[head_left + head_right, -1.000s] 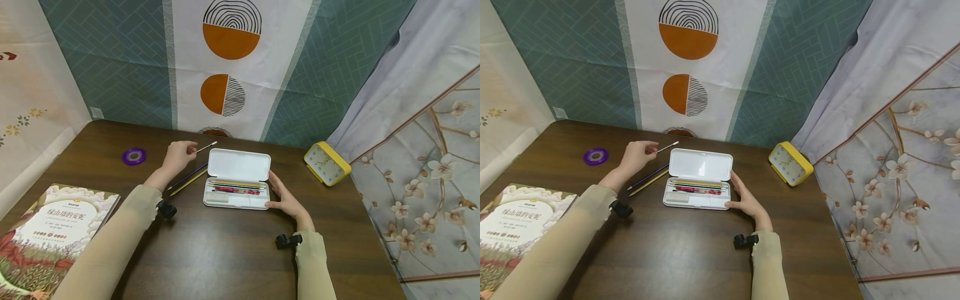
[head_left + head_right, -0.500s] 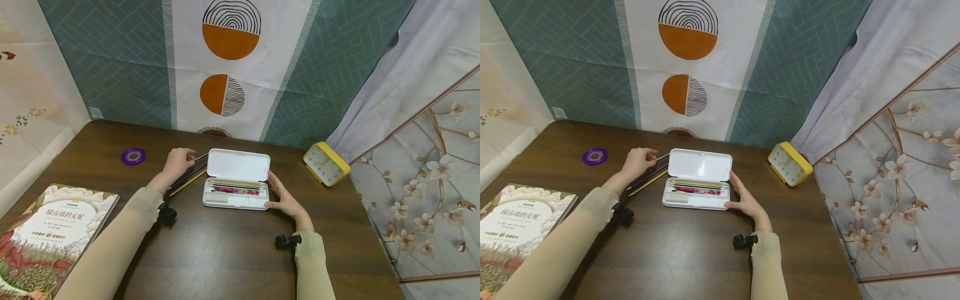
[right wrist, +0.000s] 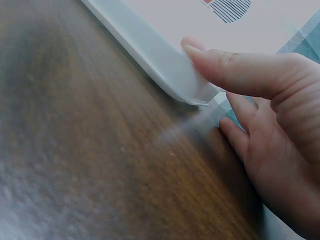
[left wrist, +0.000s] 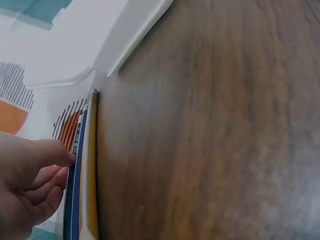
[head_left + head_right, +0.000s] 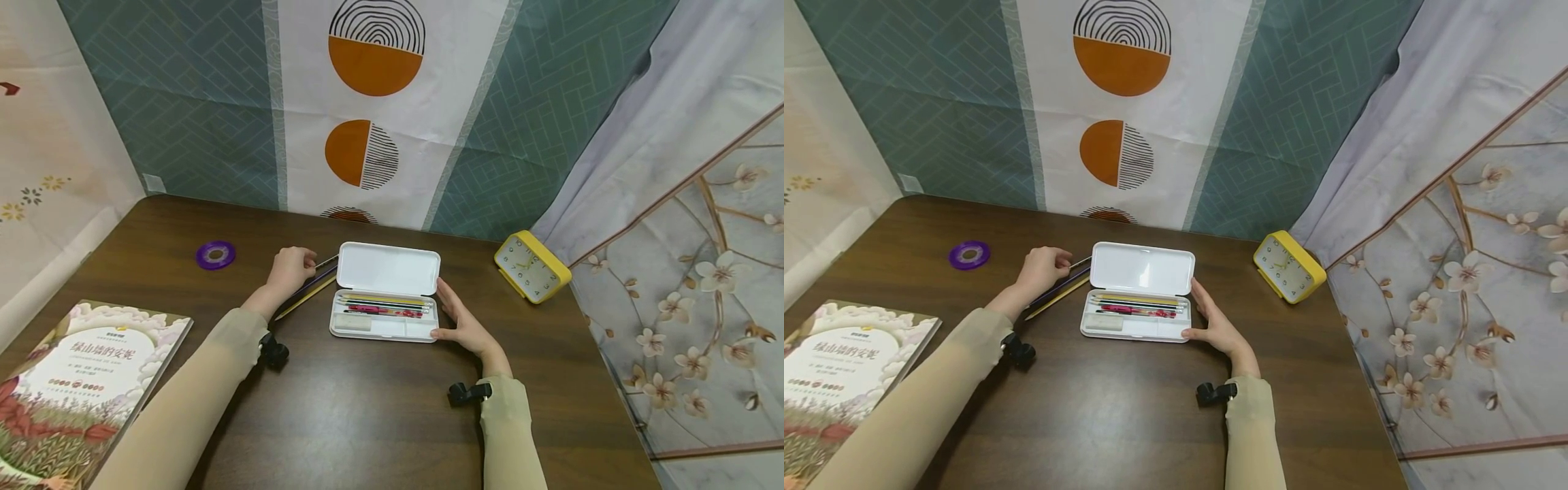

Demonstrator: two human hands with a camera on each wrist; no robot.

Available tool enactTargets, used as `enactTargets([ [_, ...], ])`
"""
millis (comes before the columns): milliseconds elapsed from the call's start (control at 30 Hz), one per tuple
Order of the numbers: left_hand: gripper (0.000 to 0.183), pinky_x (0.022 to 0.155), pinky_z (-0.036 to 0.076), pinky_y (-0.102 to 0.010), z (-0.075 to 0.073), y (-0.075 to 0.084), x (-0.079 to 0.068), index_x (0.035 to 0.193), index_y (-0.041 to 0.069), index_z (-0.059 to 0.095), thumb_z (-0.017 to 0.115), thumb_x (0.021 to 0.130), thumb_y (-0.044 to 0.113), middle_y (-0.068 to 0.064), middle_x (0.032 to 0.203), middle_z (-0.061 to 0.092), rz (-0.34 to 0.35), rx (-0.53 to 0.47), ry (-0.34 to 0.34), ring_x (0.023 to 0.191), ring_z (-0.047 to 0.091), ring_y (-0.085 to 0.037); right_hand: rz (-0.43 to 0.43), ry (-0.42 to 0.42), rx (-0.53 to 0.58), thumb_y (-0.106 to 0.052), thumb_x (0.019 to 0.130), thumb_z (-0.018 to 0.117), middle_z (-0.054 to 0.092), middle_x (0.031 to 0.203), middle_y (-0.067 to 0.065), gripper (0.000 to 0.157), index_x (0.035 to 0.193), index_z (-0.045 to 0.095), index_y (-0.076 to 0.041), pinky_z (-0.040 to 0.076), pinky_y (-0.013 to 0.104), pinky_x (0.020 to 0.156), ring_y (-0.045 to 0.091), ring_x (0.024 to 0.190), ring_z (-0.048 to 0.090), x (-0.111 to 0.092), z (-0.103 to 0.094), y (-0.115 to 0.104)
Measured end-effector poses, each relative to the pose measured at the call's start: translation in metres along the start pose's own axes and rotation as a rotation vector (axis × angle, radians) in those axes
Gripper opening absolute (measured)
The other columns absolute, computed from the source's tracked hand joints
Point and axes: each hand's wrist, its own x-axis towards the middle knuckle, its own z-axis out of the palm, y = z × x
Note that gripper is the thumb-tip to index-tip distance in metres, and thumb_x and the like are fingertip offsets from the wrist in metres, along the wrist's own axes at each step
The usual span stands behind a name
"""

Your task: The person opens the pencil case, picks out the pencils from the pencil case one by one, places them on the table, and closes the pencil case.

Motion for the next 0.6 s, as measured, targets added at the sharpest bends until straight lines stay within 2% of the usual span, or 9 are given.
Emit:
enactTargets([
  [100, 0.028, 0.084, 0.055, -0.046, 0.0, 0.0, 0.0, 0.113, -0.01, 0.067, 0.065, 0.087, 0.0, -0.021, 0.096, 0.072, -0.003, -0.004, -0.002, 0.088, 0.068, -0.032, -0.008, 0.006, -0.004, 0.002, 0.081, 0.074, 0.003, 0.166, 0.006, 0.106, 0.158, 0.004, -0.016, 0.008, 0.06, 0.119, 0.028, 0.153, 0.003, 0.003, -0.001, 0.013],
  [367, 0.028, 0.083, 0.055, -0.045, 0.001, 0.0, 0.0, 0.112, -0.01, 0.068, 0.067, 0.086, 0.001, -0.021, 0.095, 0.072, -0.003, -0.009, 0.003, 0.087, 0.069, -0.032, 0.008, 0.011, -0.011, 0.007, 0.081, 0.072, 0.001, 0.166, 0.007, 0.107, 0.158, 0.002, -0.014, 0.008, 0.06, 0.12, 0.028, 0.153, 0.003, 0.003, -0.002, 0.014],
  [433, 0.028, 0.083, 0.055, -0.045, 0.001, 0.001, 0.0, 0.112, -0.01, 0.067, 0.067, 0.086, 0.001, -0.021, 0.096, 0.072, -0.002, -0.009, 0.0, 0.087, 0.069, -0.032, 0.014, 0.008, -0.008, 0.008, 0.08, 0.072, 0.0, 0.166, 0.009, 0.107, 0.158, 0.001, -0.012, 0.007, 0.06, 0.119, 0.029, 0.153, 0.002, 0.003, -0.002, 0.013],
  [600, 0.03, 0.083, 0.055, -0.045, 0.0, 0.002, -0.001, 0.114, -0.01, 0.066, 0.067, 0.086, 0.001, -0.021, 0.097, 0.072, -0.003, -0.011, -0.006, 0.088, 0.069, -0.032, 0.027, -0.005, 0.004, 0.008, 0.08, 0.071, 0.001, 0.165, 0.015, 0.105, 0.157, 0.001, -0.004, 0.007, 0.06, 0.119, 0.033, 0.152, 0.002, 0.0, 0.0, -0.007],
])
